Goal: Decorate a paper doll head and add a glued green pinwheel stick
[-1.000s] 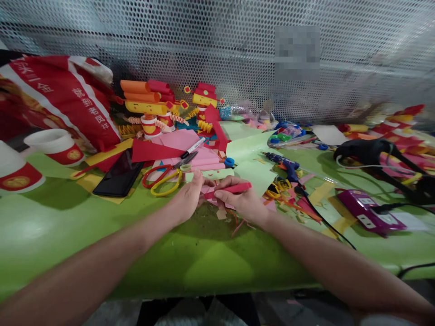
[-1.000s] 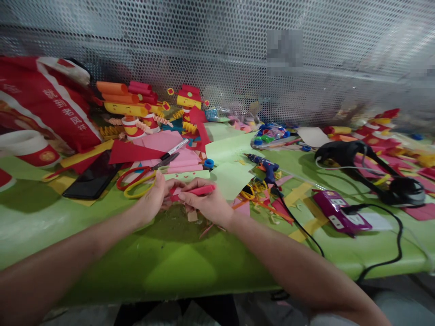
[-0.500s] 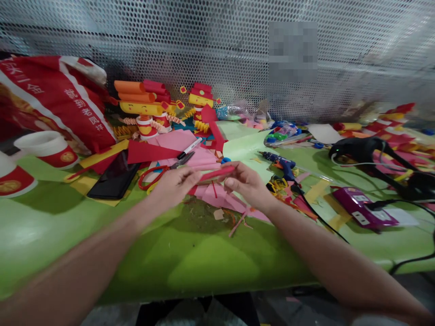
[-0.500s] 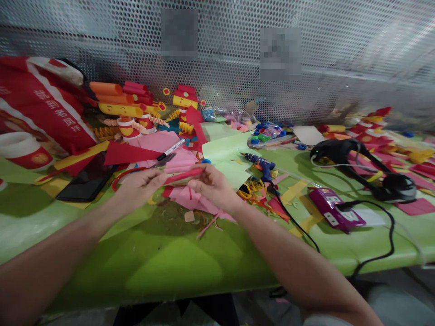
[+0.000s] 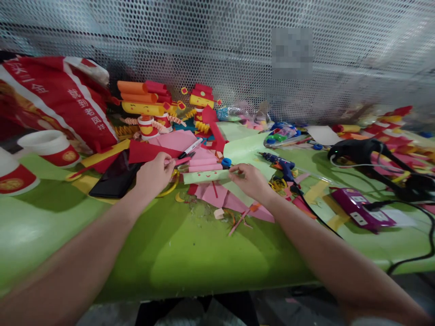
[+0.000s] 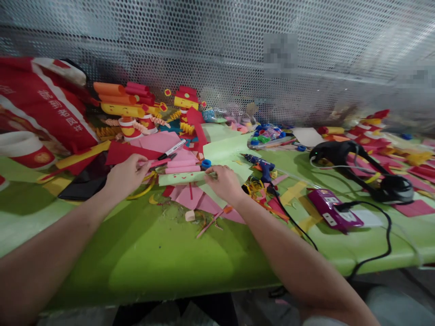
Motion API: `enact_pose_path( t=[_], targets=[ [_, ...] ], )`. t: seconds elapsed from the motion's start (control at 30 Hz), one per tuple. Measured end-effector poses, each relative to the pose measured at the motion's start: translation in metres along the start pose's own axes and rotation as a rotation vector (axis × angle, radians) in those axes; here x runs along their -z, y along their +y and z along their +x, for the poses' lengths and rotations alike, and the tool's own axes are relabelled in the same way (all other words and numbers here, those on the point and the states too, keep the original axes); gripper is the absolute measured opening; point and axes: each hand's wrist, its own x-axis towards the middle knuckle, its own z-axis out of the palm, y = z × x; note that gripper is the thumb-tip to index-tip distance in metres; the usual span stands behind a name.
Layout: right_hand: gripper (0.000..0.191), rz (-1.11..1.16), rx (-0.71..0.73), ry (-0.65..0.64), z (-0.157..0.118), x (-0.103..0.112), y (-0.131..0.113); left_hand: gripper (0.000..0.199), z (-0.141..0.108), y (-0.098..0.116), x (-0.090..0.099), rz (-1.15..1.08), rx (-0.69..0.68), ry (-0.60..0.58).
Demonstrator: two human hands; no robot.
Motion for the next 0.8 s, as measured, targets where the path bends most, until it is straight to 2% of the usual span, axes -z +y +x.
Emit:
enact_pose_path(
  t=[0.17, 0.33, 0.43, 0.53, 0.63, 0.8],
  targets=[
    [0.007, 0.100, 0.016, -0.008, 0.002, -0.003, 0.002, 0.027, 0.002, -0.003, -0.007, 0.063, -0.084, -0.057],
    [0.010, 0.295, -0.041, -0.041, 0.002, -0.003, 0.002, 0.026, 0.002, -0.003, -0.008, 0.057, -0.191, 0.015],
    [0.010, 0.449, -0.048, -0.006, 0.001, -0.001, -0.001, 0.027, 0.000, -0.002, -0.002, 0.038, -0.151, 0.046],
    [0.009, 0.620, -0.073, 0.045, 0.001, 0.001, -0.005, 0.030, -0.003, -0.001, 0.007, -0.011, -0.111, -0.009],
    [0.017, 0.824, -0.185, 0.045, -0.001, 0.001, -0.009, 0.036, -0.005, -0.001, 0.011, -0.082, -0.107, -0.059],
    [0.032, 1.099, -0.316, 0.006, -0.002, 0.002, -0.013, 0.038, -0.007, -0.001, 0.003, -0.399, -0.044, -0.142]
  ],
)
